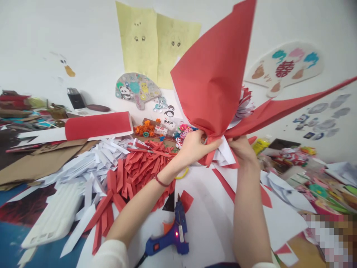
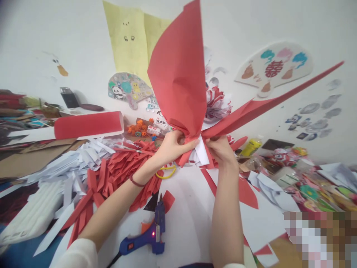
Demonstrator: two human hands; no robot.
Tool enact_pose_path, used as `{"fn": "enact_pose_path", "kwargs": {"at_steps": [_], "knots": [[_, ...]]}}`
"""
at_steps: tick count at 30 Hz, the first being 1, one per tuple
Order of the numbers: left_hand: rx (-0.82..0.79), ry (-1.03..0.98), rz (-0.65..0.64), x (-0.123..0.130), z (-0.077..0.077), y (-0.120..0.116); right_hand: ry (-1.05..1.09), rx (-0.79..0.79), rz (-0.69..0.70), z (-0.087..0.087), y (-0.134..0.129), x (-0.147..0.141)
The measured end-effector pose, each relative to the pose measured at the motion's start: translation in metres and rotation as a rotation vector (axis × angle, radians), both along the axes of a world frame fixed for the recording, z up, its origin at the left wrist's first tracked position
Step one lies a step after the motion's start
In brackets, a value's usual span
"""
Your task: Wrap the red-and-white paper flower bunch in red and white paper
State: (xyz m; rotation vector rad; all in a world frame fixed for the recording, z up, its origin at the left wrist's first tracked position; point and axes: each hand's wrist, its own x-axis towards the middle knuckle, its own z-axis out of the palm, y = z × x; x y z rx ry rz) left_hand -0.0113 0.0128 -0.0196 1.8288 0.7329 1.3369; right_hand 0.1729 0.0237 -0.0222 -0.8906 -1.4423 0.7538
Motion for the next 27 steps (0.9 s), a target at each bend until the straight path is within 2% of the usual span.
{"fn": "enact_pose_path", "kwargs": {"at_steps": [3,5,8,11,14,16,20,27], "knots": [[0.139,0.121,0.138,-0.002,0.003,-0.004,0.008,-0.016,-0.015,-0.001,-0.002,-0.001],[0.163,0.13,0.124,-0.004,0.003,-0.003,0.017,-0.028,-0.014,-0.002,-0.002,0.0],[0.129,0.09,-0.019,-0.006,0.001,0.002,0.044,-0.036,0.046,-0.002,-0.003,0.003],[0.028,-0.054,-0.268,-0.008,-0.002,0.01,0.053,0.013,0.105,0.002,-0.005,0.005],[-0.091,-0.206,-0.457,-0.009,-0.004,0.017,0.006,0.078,0.074,0.01,-0.01,0.002],[-0.133,-0.26,-0.512,-0.01,-0.006,0.02,-0.031,0.112,0.028,0.015,-0.014,-0.003],[-0.18,-0.28,-0.501,-0.011,-0.011,0.024,-0.068,0.151,-0.048,0.023,-0.022,-0.013],[-0.213,-0.341,-0.443,-0.011,-0.016,0.026,-0.074,0.101,-0.089,0.03,-0.032,-0.026]]}}
